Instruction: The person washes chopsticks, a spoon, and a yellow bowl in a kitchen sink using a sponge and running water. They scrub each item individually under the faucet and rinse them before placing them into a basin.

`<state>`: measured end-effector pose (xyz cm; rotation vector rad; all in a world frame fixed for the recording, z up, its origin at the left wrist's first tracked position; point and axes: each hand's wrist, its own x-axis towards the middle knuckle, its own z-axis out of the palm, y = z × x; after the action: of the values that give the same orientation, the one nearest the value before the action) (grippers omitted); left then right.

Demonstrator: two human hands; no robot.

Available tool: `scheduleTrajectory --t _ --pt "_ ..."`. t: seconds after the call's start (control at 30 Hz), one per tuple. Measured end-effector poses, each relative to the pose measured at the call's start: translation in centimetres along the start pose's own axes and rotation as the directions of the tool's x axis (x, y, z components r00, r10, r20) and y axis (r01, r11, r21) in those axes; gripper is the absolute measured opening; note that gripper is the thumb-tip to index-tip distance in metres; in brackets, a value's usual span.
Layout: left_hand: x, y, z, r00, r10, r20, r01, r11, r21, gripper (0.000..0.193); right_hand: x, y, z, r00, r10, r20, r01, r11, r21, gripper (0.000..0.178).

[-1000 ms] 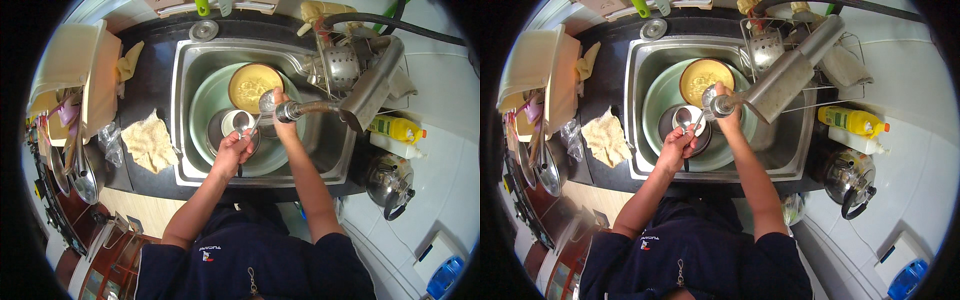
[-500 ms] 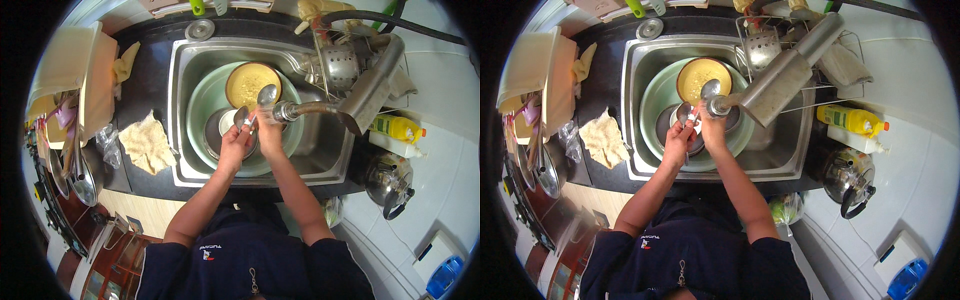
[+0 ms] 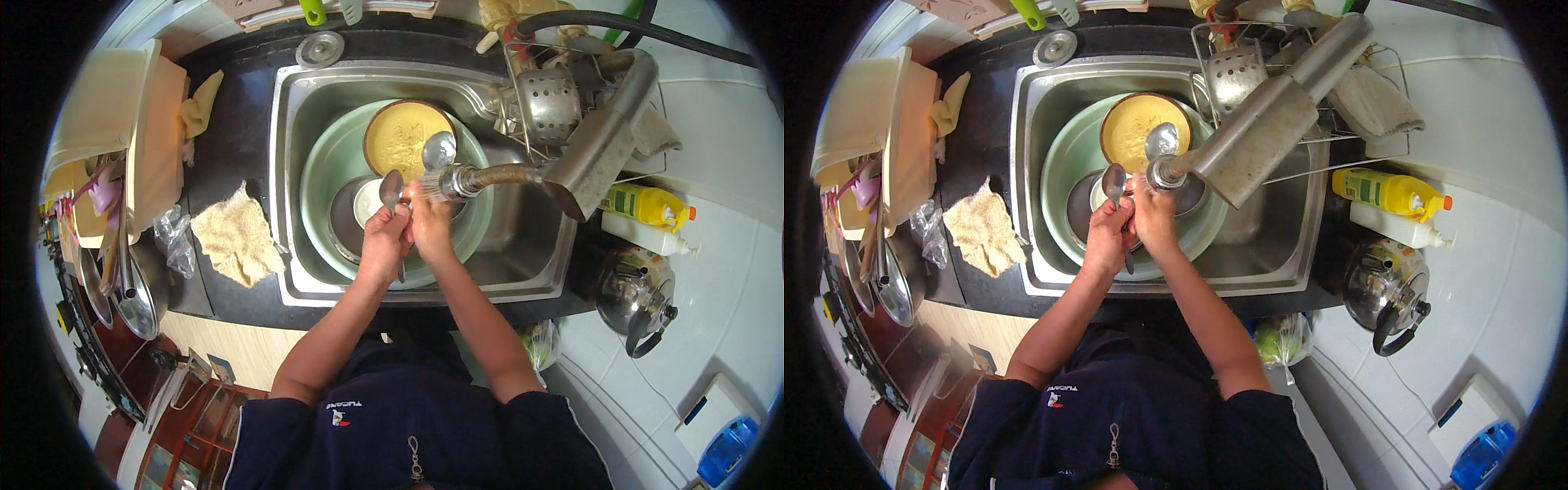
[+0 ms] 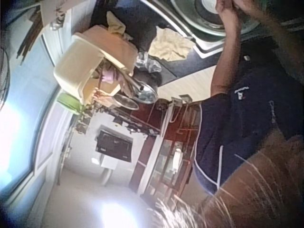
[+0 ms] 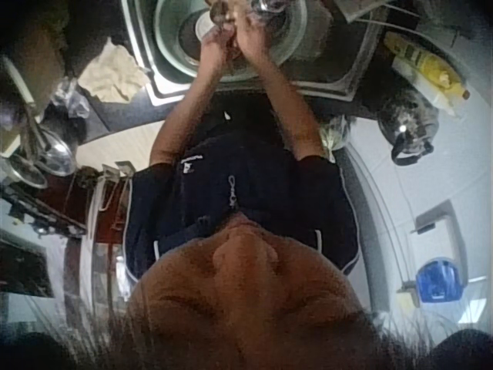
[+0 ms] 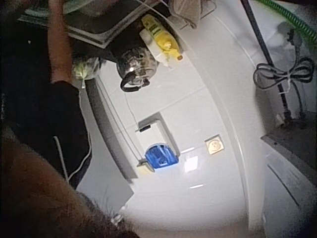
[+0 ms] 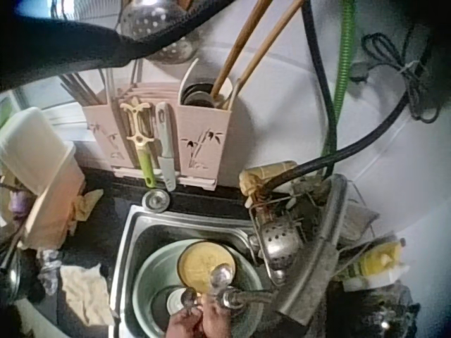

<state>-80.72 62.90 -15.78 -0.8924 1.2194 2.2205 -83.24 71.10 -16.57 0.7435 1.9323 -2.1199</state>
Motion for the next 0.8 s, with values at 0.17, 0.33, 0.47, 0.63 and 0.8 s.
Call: scheduleTrajectory --t 0.17,0.33,0.47,0.63,0.8 --pt "-0.5 0.9 0.5 0.995 -0.036 0.093 0.043 0.996 -0.08 0.021 2.0 1.7 -1.8 0.896 -0.343 0.284 0.389 0.913 -0.124 0.034" --pt "-1.3 1.7 0.9 0.983 -0.124 0.135 0.14 0.984 -0.111 0.019 2.5 -1.5 -1.9 0.977 0.062 0.206 -0.08 0.994 0.081 0.032" --pt "-0.7 1.1 0.2 0.989 -0.103 0.106 0.116 0.985 -0.128 0.015 0.0 0.3 -2.3 0.96 0.016 0.278 0.012 0.995 -0.098 0.03" --pt "-0.4 1.1 0.1 0.988 -0.037 0.151 0.048 0.997 -0.065 0.012 1.3 0.4 -3.6 0.91 -0.041 0.412 0.024 0.999 0.046 0.023" --pt "-0.9 1.1 0.4 0.986 0.033 0.165 -0.027 0.999 -0.037 0.013 0.8 -0.8 -3.1 0.955 0.053 0.292 -0.066 0.997 0.035 0.02"
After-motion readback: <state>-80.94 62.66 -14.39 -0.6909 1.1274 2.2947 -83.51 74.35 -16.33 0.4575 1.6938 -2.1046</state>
